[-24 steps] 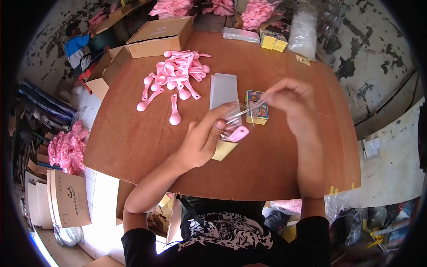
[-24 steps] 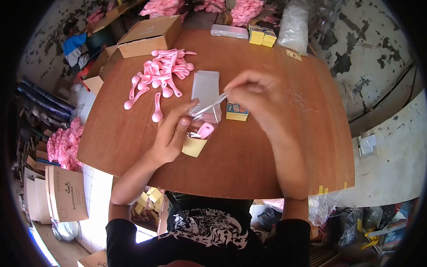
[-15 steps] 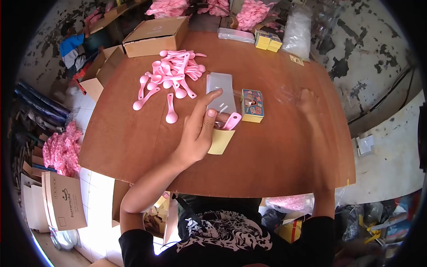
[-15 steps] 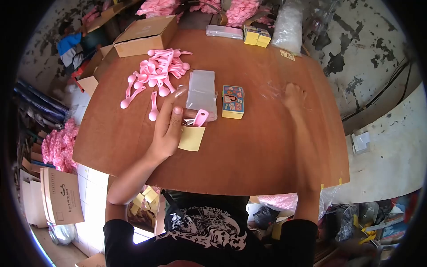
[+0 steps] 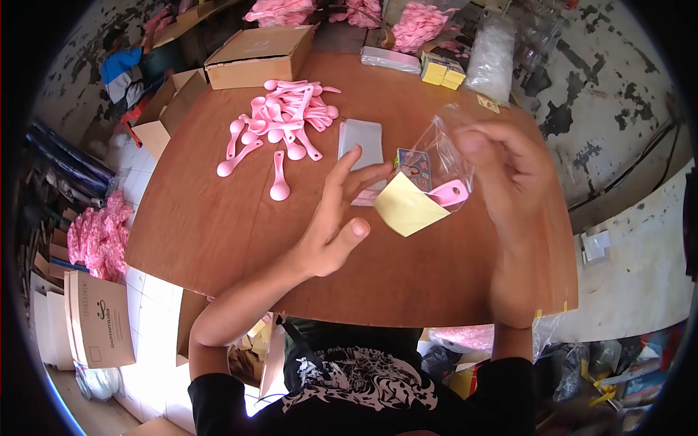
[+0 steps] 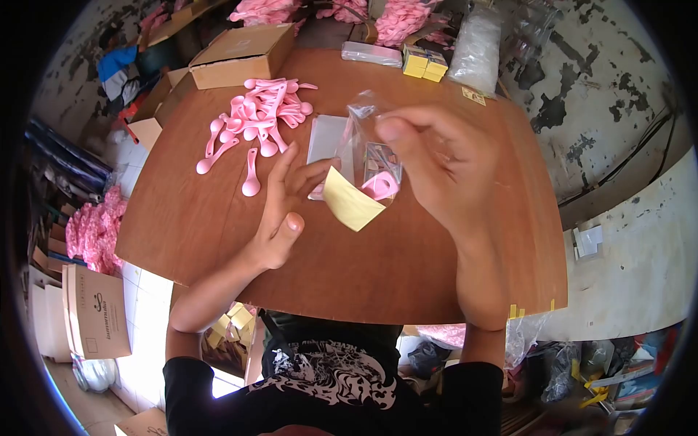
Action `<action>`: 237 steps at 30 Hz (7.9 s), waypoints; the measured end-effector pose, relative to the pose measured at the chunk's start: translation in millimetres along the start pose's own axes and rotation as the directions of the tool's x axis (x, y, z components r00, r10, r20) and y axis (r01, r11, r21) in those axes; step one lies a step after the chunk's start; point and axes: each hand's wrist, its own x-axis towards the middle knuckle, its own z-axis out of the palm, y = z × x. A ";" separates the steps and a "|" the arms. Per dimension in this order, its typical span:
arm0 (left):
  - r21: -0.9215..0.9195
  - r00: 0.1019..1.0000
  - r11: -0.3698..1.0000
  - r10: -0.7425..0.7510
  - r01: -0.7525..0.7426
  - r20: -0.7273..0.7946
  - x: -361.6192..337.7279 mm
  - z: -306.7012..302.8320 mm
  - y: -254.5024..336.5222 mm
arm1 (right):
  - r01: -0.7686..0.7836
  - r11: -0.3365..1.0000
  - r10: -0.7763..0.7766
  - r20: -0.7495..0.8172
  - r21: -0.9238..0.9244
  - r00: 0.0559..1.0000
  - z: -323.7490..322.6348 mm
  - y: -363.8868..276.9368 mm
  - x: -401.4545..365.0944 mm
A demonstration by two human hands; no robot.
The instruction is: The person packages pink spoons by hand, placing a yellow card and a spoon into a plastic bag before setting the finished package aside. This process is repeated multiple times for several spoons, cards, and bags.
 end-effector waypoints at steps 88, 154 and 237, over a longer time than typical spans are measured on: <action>0.036 0.848 0.848 -0.528 0.529 -0.045 0.4 -12.3 -23.8 | -0.308 0.919 0.272 0.172 0.245 0.947 21.6 95.1 -129.2; 0.248 0.942 0.909 -0.321 0.335 -0.096 16.1 -29.3 2.9 | 0.141 0.759 0.185 0.418 -0.635 0.889 -2.6 112.5 -60.7; 0.352 0.663 0.839 -0.544 0.415 0.515 1.9 -21.5 13.6 | 0.304 0.635 0.111 0.473 -0.710 0.874 177.5 171.2 12.3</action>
